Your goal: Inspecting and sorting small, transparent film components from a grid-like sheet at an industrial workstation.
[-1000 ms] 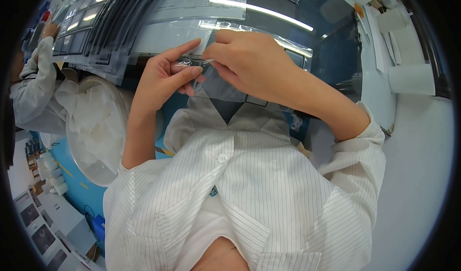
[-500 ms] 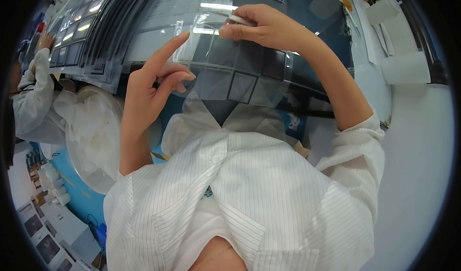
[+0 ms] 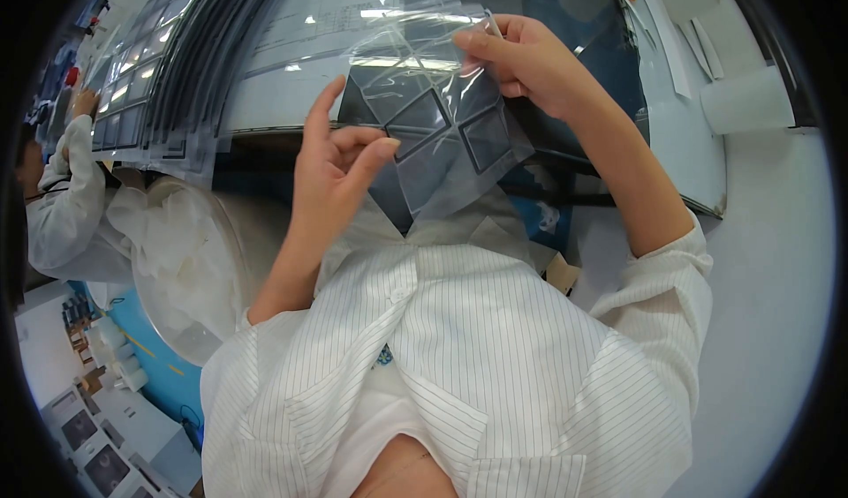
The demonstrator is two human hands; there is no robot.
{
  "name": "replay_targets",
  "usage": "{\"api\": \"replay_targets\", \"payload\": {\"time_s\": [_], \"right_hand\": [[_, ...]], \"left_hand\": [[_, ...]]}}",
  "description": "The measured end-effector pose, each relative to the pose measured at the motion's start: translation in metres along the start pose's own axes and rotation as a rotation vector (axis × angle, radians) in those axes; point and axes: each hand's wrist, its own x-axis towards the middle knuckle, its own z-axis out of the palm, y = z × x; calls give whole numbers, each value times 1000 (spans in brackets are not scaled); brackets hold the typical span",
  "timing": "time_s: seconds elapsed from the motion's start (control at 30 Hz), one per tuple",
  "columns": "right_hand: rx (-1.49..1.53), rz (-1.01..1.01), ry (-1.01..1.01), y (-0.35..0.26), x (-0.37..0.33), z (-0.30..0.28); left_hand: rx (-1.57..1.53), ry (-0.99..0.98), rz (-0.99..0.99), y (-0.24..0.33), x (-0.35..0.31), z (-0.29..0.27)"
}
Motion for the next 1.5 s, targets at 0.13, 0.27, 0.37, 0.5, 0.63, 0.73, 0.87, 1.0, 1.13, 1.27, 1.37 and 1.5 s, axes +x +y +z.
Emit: {"api": "replay_targets", "payload": {"time_s": [0.13, 0.27, 0.37, 0.5, 0.63, 0.73, 0.87, 1.0, 1.13, 1.27, 1.37, 1.5], "right_hand": [[-107, 25, 16, -9, -13, 3], [-489, 71, 31, -8, -22, -25], [-759, 5, 4, -3, -27, -31], [-938, -467, 214, -5, -34, -7], [-941, -721, 49, -7, -37, 31], [-912, -761, -25, -5, -41, 46], [-916, -801, -45, -2, -41, 57], [-932, -819, -72, 1, -37, 63], [-962, -799, -91, 0, -35, 68], [-1001, -791, -108, -5, -34, 71], [-1021, -781, -131, -10, -32, 77], [-1098, -735, -197, -16, -25, 80]], "left_hand": [[-305, 38, -52, -7, 1, 18], [-330, 29, -79, 4, 6, 4], [-232, -32, -146, 7, 5, -7], [-159, -108, -224, 8, 6, -11], [-197, -207, -305, 7, 8, -12], [-166, -219, -303, 7, 6, -20], [-184, -249, -353, 16, 8, -31], [-140, -348, -366, 17, 13, -39], [-176, -350, -343, 12, 13, -39], [-200, -349, -340, 9, 13, -39], [-182, -356, -330, 10, 14, -40], [-171, -361, -354, 13, 14, -40]]}}
